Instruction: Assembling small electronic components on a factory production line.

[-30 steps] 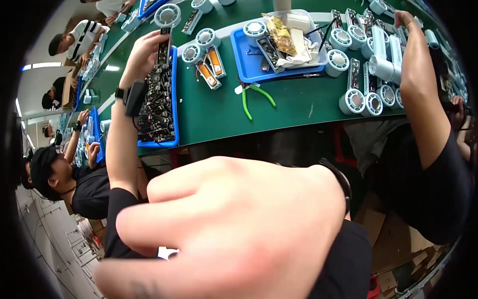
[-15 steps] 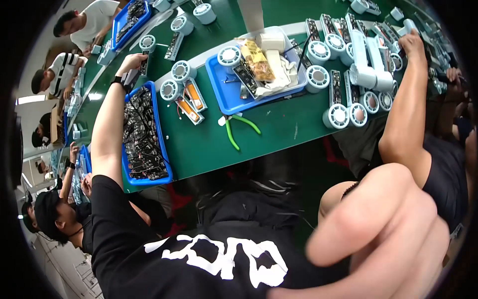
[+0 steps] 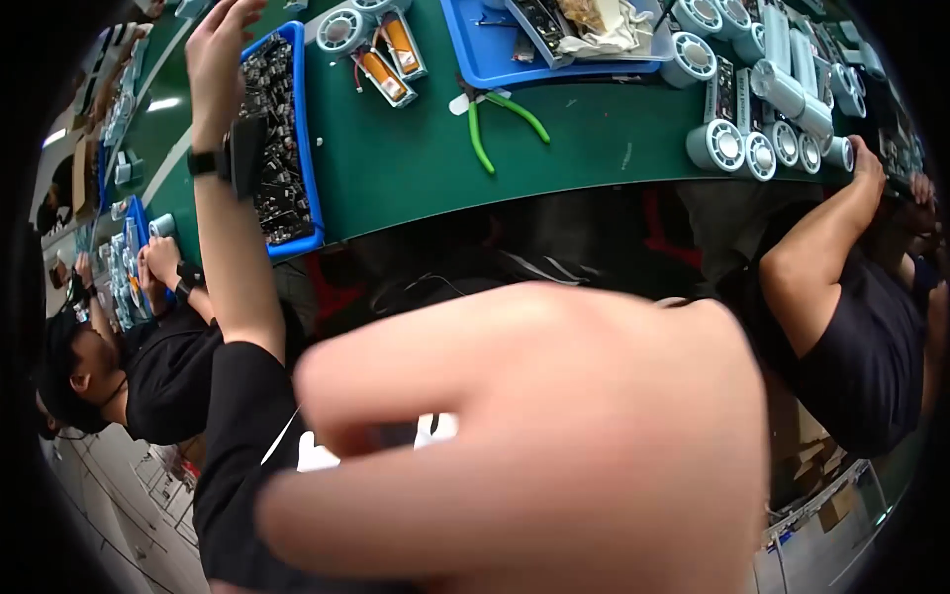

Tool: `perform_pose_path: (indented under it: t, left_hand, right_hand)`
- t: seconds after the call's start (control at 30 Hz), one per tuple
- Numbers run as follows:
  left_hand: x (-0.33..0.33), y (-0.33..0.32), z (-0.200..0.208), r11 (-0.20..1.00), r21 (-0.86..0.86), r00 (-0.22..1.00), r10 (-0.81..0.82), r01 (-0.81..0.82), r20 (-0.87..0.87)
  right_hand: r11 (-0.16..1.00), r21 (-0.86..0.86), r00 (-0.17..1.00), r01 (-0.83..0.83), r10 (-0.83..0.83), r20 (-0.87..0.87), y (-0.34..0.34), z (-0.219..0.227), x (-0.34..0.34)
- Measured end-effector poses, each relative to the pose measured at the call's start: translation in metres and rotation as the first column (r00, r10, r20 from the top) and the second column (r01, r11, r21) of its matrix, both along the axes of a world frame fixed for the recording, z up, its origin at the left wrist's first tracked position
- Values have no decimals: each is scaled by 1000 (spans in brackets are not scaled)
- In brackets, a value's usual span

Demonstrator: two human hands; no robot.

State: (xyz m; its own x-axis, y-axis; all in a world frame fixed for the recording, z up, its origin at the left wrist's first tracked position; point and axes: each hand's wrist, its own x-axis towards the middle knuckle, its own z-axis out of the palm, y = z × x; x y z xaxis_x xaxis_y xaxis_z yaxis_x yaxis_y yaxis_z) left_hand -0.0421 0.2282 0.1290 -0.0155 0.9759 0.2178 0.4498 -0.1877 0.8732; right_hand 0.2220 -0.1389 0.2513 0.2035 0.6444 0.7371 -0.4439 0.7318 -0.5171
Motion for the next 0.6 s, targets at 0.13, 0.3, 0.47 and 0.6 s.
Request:
perform_pose_path:
  t: [0.13, 0.3, 0.47, 0.6]
  left_hand:
    - [-12, -121, -15, 987, 144, 980, -91, 65, 179]
    - [-73, -223, -53, 960, -41, 958, 279, -277, 69]
    - [-121, -232, -56, 962, 13, 902, 260, -272, -346]
    - [-127, -200, -76, 901, 394, 784, 109, 183, -612]
  right_hand:
    - [997, 27, 995, -78, 80, -64, 89, -46, 1]
    - [975, 107, 978, -192, 182, 101, 88, -35, -4]
    - [925, 289, 908, -246, 115, 403, 89, -23, -35]
    - [961, 137, 896, -240, 166, 412, 95, -30, -54]
